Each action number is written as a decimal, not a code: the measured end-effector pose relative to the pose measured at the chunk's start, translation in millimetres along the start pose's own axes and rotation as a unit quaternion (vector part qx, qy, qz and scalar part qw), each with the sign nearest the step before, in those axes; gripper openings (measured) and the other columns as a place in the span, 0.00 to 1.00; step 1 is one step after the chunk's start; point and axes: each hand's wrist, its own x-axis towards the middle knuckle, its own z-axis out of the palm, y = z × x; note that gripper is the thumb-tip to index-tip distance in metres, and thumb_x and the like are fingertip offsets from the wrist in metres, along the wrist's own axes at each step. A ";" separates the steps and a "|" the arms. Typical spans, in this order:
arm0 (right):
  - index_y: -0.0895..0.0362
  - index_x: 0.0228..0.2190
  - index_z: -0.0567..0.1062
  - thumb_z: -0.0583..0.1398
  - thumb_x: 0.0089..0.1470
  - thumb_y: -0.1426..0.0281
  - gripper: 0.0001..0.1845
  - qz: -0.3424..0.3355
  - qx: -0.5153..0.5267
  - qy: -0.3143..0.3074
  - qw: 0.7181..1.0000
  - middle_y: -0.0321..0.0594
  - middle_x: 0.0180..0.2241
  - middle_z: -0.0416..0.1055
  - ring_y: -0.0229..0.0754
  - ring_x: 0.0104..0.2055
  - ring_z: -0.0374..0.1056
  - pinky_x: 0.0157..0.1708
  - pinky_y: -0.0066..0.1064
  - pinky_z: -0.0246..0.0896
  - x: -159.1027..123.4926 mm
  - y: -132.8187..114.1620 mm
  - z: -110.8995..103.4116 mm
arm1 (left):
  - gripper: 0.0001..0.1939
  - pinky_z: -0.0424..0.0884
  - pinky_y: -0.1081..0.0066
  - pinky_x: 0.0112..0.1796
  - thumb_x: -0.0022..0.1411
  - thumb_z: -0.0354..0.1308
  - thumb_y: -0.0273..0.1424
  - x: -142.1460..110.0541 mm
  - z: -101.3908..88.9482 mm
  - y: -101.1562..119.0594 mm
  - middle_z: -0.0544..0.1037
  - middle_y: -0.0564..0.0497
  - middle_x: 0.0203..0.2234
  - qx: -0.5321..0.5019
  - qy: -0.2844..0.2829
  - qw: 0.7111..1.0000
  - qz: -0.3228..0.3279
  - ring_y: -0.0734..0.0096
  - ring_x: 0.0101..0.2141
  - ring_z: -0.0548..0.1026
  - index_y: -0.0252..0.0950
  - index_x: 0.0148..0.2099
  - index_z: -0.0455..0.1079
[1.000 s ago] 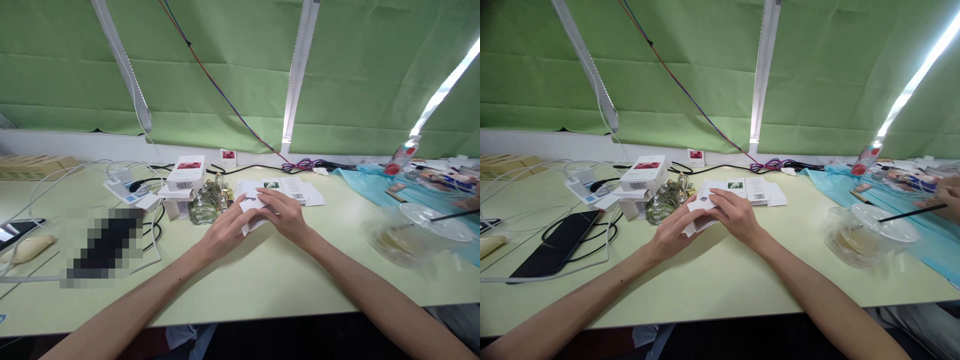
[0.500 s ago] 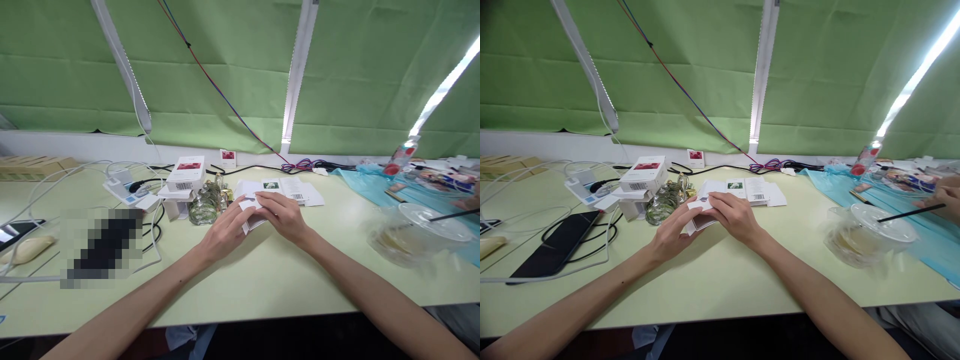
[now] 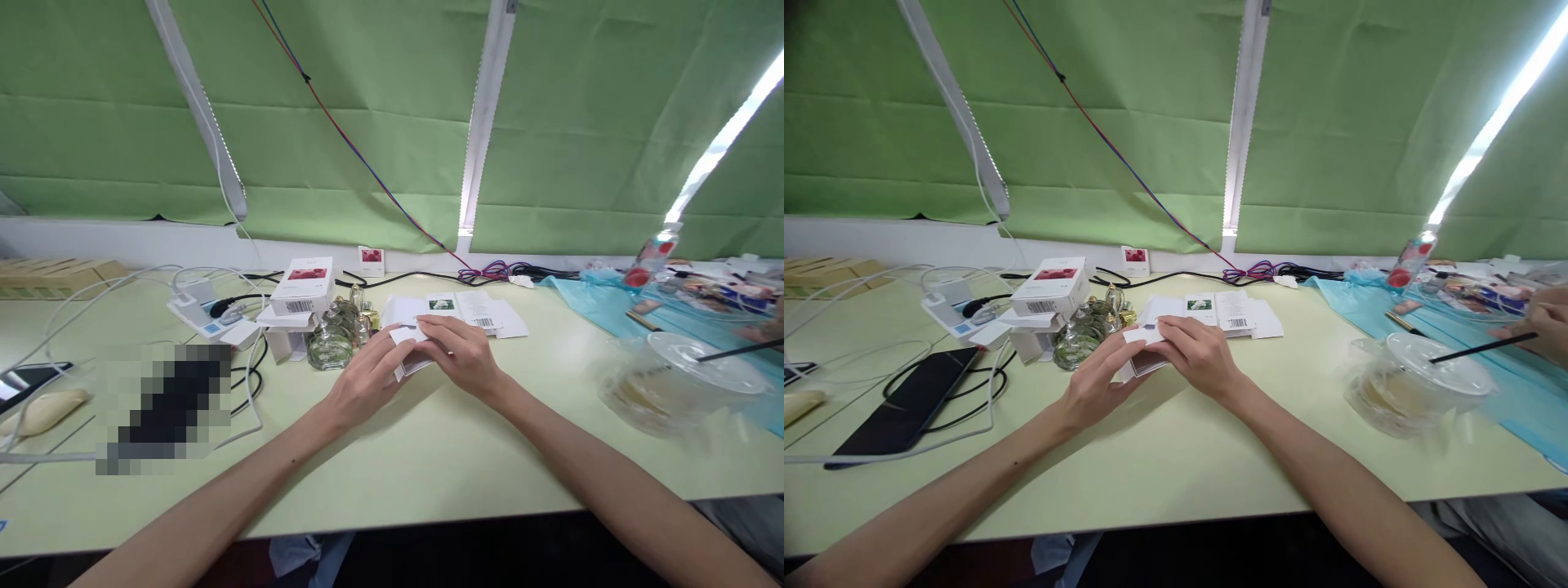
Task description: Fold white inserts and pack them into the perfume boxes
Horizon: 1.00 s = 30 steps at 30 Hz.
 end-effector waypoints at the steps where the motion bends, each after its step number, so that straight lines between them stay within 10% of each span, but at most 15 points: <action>1: 0.56 0.40 0.78 0.61 0.63 0.69 0.07 0.001 0.001 0.004 1.000 0.47 0.41 0.82 0.44 0.42 0.80 0.43 0.34 0.78 0.1 -0.2 0.2 | 0.25 0.80 0.61 0.46 0.65 0.60 0.24 0.8 -0.3 0.3 0.80 0.42 0.40 -0.001 0.000 1.000 0.000 0.61 0.45 0.80 0.36 0.62 0.61; 23: 0.53 0.59 0.69 0.58 0.64 0.64 0.24 0.066 -0.006 -0.030 0.997 0.52 0.61 0.67 0.43 0.42 0.79 0.27 0.28 0.73 -1.8 -7.7 -1.8 | 0.24 0.79 0.67 0.43 0.61 0.65 0.26 -10.9 3.5 -5.2 0.80 0.43 0.44 0.017 0.041 0.994 -0.102 0.63 0.43 0.81 0.40 0.58 0.65; 30: 0.53 0.64 0.59 0.60 0.62 0.64 0.32 0.069 0.014 -0.010 0.997 0.53 0.62 0.67 0.47 0.49 0.76 0.36 0.32 0.75 -2.7 -10.1 0.3 | 0.22 0.78 0.70 0.39 0.60 0.66 0.29 -4.1 -0.3 -4.4 0.80 0.47 0.41 0.040 0.089 0.983 -0.154 0.65 0.41 0.80 0.39 0.55 0.66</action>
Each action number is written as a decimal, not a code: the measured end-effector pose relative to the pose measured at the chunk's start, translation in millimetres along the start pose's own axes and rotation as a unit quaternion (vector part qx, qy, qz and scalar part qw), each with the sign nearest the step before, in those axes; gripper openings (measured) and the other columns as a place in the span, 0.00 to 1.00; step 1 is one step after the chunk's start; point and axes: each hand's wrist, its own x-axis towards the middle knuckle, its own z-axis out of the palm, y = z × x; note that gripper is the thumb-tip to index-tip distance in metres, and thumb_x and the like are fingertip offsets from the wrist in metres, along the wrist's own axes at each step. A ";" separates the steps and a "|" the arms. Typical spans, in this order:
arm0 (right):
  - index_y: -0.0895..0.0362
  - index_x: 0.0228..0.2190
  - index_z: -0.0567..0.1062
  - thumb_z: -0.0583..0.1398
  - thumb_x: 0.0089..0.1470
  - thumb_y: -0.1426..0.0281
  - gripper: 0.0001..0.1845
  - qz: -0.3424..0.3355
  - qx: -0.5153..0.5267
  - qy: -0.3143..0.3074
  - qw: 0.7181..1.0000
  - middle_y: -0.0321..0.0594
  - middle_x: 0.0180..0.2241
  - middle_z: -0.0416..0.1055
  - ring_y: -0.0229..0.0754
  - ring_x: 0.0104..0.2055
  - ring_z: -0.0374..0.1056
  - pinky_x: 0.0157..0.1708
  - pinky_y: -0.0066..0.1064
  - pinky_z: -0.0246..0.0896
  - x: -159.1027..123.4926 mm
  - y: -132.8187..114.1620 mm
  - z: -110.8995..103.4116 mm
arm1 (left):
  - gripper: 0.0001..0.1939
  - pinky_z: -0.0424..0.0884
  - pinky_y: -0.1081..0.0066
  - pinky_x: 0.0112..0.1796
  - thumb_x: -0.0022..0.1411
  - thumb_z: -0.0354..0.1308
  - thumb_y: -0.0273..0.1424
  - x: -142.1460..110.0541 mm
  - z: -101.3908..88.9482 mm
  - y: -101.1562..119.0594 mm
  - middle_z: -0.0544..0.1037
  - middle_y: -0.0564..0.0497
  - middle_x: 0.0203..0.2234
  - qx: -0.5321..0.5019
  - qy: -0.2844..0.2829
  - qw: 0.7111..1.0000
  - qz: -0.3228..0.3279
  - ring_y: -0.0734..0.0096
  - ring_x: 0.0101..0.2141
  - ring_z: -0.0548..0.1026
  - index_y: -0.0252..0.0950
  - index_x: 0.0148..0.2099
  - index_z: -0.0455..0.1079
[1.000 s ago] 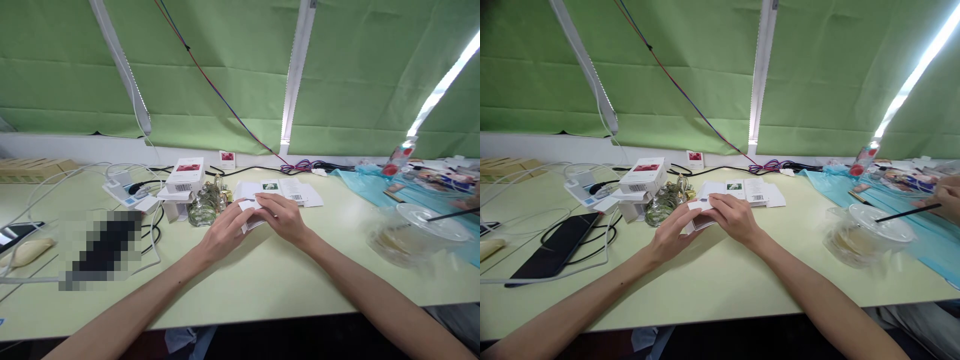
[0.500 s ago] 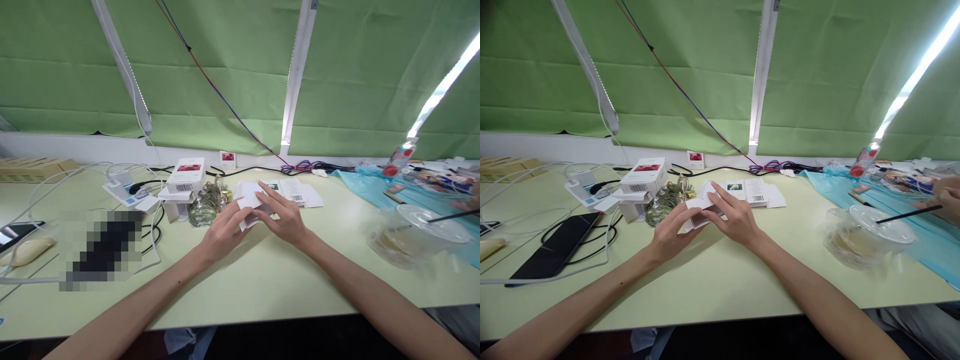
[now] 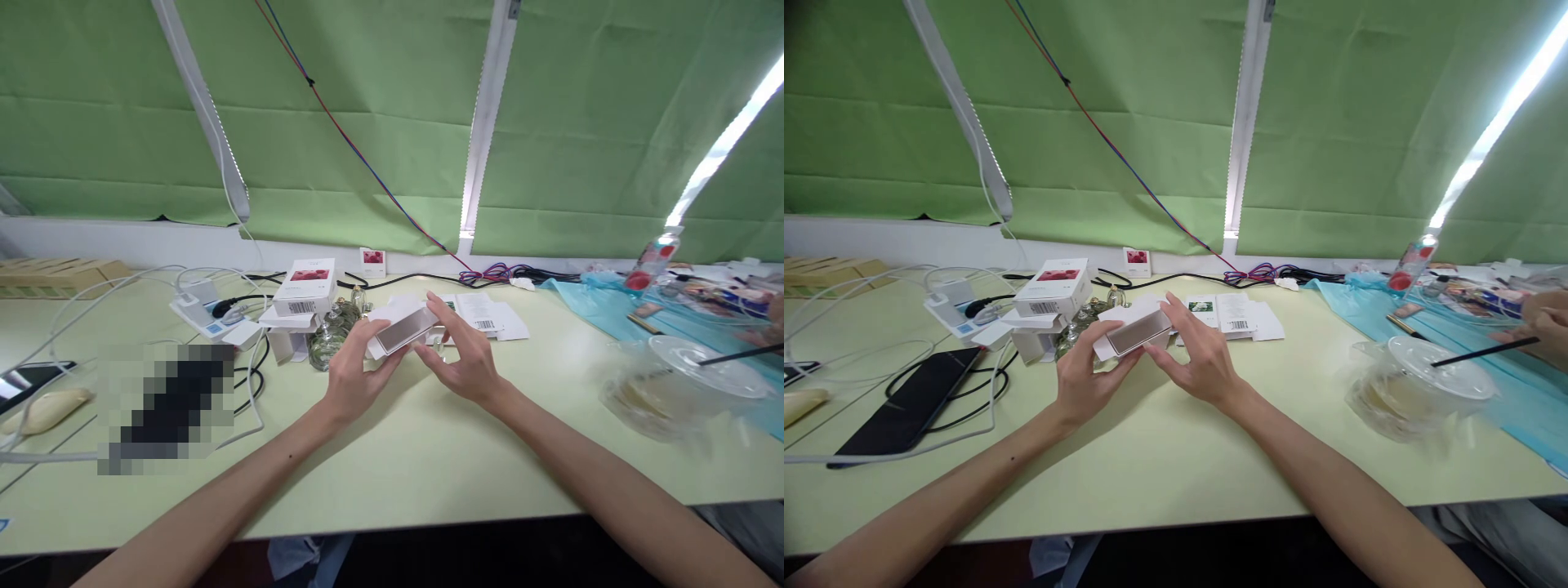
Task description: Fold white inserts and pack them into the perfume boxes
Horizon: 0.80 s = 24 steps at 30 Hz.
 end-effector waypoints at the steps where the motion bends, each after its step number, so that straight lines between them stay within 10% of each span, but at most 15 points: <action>1: 0.54 0.65 0.57 0.61 0.62 0.63 0.34 0.002 0.004 -0.003 1.000 0.53 0.61 0.67 0.47 0.49 0.76 0.38 0.34 0.76 -0.2 -0.1 0.6 | 0.22 0.78 0.70 0.39 0.60 0.66 0.30 0.3 -0.4 0.1 0.80 0.47 0.41 -0.001 0.005 1.000 -0.018 0.65 0.41 0.81 0.39 0.55 0.66; 16: 0.54 0.70 0.38 0.65 0.56 0.54 0.55 0.036 0.057 -0.091 0.994 0.58 0.60 0.67 0.56 0.57 0.71 0.51 0.47 0.70 -1.7 -0.6 4.0 | 0.21 0.76 0.75 0.31 0.59 0.67 0.36 3.5 0.1 4.9 0.73 0.47 0.42 -0.183 0.021 0.959 -0.217 0.72 0.37 0.77 0.38 0.51 0.66; 24: 0.55 0.69 0.40 0.59 0.62 0.67 0.44 0.044 0.047 -0.098 0.993 0.58 0.59 0.68 0.50 0.50 0.75 0.45 0.38 0.74 -9.0 7.6 6.2 | 0.15 0.70 0.79 0.25 0.63 0.64 0.37 4.6 -0.7 7.6 0.72 0.54 0.29 -0.228 -0.010 0.940 -0.254 0.78 0.27 0.72 0.38 0.49 0.66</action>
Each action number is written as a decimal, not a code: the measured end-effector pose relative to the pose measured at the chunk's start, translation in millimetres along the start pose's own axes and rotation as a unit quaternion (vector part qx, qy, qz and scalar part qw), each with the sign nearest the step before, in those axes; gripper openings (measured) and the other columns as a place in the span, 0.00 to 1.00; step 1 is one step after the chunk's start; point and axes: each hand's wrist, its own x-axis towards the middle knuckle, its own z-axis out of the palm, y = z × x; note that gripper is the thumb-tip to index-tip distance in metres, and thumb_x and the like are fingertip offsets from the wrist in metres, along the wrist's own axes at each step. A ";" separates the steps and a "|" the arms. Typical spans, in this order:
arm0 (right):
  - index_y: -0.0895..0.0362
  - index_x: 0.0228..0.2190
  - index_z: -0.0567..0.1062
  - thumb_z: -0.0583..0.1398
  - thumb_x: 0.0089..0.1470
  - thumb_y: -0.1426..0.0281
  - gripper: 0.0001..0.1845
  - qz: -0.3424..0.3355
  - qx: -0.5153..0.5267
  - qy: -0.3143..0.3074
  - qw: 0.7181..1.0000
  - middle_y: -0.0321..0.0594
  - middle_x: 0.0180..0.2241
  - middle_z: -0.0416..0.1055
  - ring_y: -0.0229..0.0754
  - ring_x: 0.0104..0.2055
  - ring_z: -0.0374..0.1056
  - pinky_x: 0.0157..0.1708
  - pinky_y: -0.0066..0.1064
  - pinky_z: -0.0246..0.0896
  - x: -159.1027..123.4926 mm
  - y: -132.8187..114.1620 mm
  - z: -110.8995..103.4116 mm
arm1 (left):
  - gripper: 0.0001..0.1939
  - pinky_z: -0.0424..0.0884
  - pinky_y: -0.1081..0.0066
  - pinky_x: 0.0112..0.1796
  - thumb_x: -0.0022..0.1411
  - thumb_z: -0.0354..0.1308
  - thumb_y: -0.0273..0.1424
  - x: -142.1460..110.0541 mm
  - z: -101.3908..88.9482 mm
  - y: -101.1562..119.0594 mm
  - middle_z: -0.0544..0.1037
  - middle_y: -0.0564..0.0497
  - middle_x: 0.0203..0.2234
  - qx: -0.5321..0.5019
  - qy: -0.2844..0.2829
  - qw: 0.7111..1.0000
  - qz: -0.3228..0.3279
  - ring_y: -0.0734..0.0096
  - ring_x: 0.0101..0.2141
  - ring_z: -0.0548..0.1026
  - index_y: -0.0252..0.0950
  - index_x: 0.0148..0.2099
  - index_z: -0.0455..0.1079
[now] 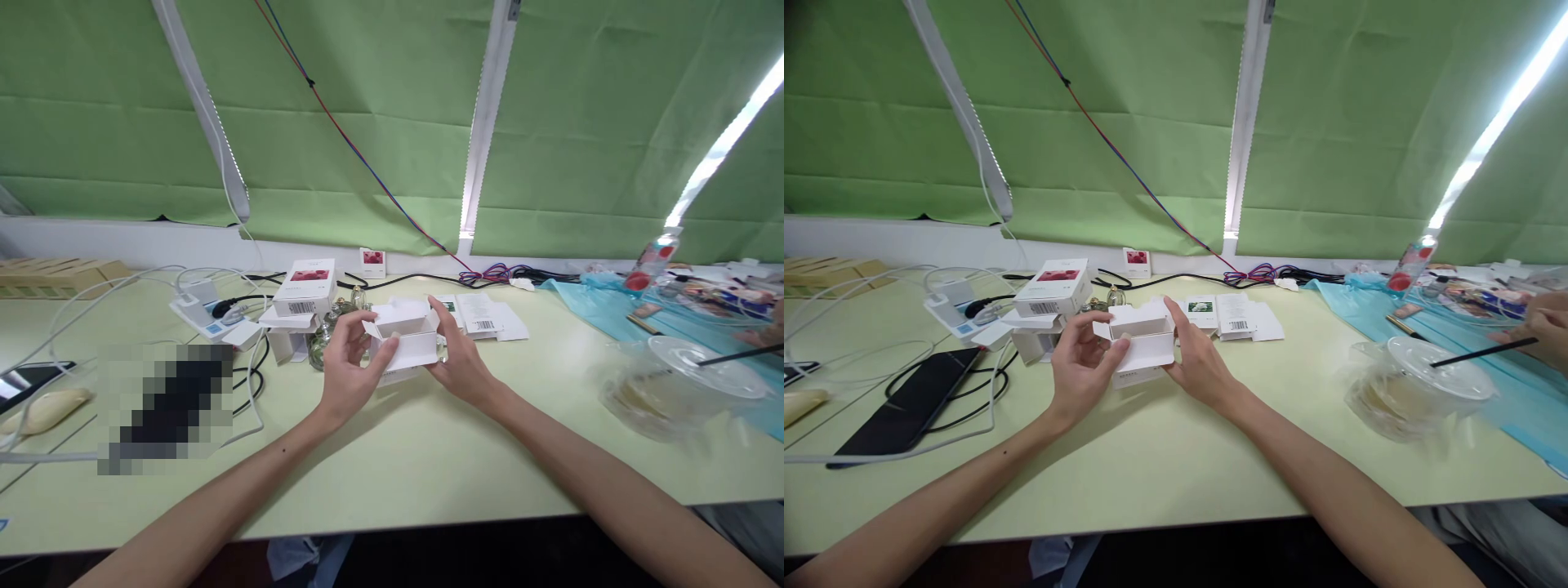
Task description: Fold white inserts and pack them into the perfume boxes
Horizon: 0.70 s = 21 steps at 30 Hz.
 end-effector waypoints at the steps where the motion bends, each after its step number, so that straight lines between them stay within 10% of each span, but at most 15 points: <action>1: 0.54 0.70 0.40 0.59 0.62 0.68 0.44 -0.003 -0.002 0.001 1.000 0.58 0.60 0.66 0.49 0.49 0.75 0.45 0.37 0.74 -0.4 0.5 0.1 | 0.15 0.69 0.79 0.25 0.63 0.63 0.37 0.3 -0.1 0.5 0.70 0.55 0.27 -0.004 0.000 1.000 -0.005 0.78 0.26 0.71 0.38 0.48 0.66; 21: 0.50 0.63 0.53 0.57 0.64 0.65 0.30 0.064 0.080 0.048 0.994 0.46 0.46 0.75 0.39 0.33 0.71 0.34 0.33 0.71 1.3 -0.7 1.1 | 0.23 0.71 0.70 0.36 0.73 0.44 0.46 -3.5 -5.0 -5.1 0.74 0.49 0.36 0.031 -0.034 0.993 -0.105 0.71 0.33 0.72 0.40 0.62 0.62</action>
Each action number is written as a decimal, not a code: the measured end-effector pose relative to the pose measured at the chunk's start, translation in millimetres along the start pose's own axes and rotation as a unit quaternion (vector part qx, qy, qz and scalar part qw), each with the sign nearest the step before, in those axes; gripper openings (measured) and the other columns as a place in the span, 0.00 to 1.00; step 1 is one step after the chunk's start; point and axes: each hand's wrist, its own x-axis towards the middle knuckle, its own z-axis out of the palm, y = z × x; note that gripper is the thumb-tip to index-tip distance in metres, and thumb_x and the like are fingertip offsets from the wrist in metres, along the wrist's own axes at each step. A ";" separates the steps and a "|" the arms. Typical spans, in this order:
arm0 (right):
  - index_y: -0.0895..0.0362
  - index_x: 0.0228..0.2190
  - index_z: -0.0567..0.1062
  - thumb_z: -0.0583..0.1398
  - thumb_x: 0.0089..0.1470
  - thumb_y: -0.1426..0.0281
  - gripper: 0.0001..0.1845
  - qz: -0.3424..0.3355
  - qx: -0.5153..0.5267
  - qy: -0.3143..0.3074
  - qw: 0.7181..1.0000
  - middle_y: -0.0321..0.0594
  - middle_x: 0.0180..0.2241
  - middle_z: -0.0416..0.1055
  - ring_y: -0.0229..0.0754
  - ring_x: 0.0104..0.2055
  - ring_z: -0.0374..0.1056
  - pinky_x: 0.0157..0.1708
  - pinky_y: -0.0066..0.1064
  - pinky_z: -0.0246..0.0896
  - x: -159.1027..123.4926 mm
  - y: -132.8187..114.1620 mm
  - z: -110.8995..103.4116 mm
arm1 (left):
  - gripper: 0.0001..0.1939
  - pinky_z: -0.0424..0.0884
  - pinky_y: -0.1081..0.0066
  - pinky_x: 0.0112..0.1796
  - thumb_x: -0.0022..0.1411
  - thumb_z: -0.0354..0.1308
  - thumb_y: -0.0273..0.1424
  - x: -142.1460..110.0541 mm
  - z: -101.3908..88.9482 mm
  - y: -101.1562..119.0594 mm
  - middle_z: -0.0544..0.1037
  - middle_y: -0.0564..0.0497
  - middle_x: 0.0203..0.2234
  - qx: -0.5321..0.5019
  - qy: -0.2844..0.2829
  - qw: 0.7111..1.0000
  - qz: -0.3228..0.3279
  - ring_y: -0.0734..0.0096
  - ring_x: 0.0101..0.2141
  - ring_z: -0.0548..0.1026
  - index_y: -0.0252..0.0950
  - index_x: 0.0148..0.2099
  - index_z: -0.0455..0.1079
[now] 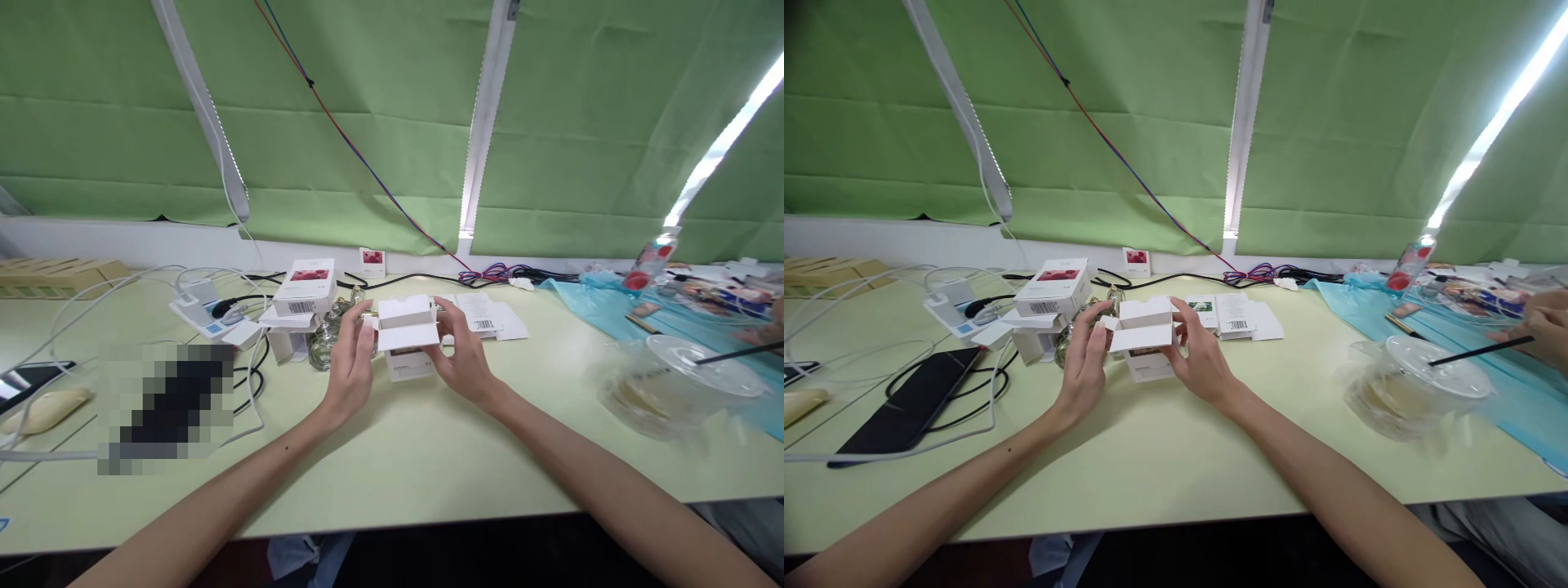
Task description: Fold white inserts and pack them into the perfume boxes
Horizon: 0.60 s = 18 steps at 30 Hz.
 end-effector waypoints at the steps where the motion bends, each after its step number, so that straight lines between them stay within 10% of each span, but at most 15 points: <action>1: 0.50 0.63 0.54 0.58 0.64 0.65 0.30 0.013 0.010 0.006 1.000 0.46 0.47 0.75 0.39 0.33 0.71 0.33 0.32 0.70 0.1 0.2 0.3 | 0.23 0.72 0.70 0.38 0.73 0.44 0.46 0.1 0.8 -0.4 0.75 0.49 0.37 -0.017 -0.005 1.000 -0.010 0.70 0.35 0.74 0.40 0.62 0.61; 18: 0.51 0.54 0.60 0.61 0.58 0.53 0.29 0.278 0.206 0.164 0.924 0.42 0.40 0.76 0.40 0.33 0.73 0.29 0.30 0.70 13.4 -3.6 -0.6 | 0.15 0.77 0.67 0.38 0.71 0.51 0.41 0.0 2.1 -4.8 0.76 0.46 0.42 0.042 -0.146 0.988 0.027 0.69 0.37 0.78 0.38 0.53 0.62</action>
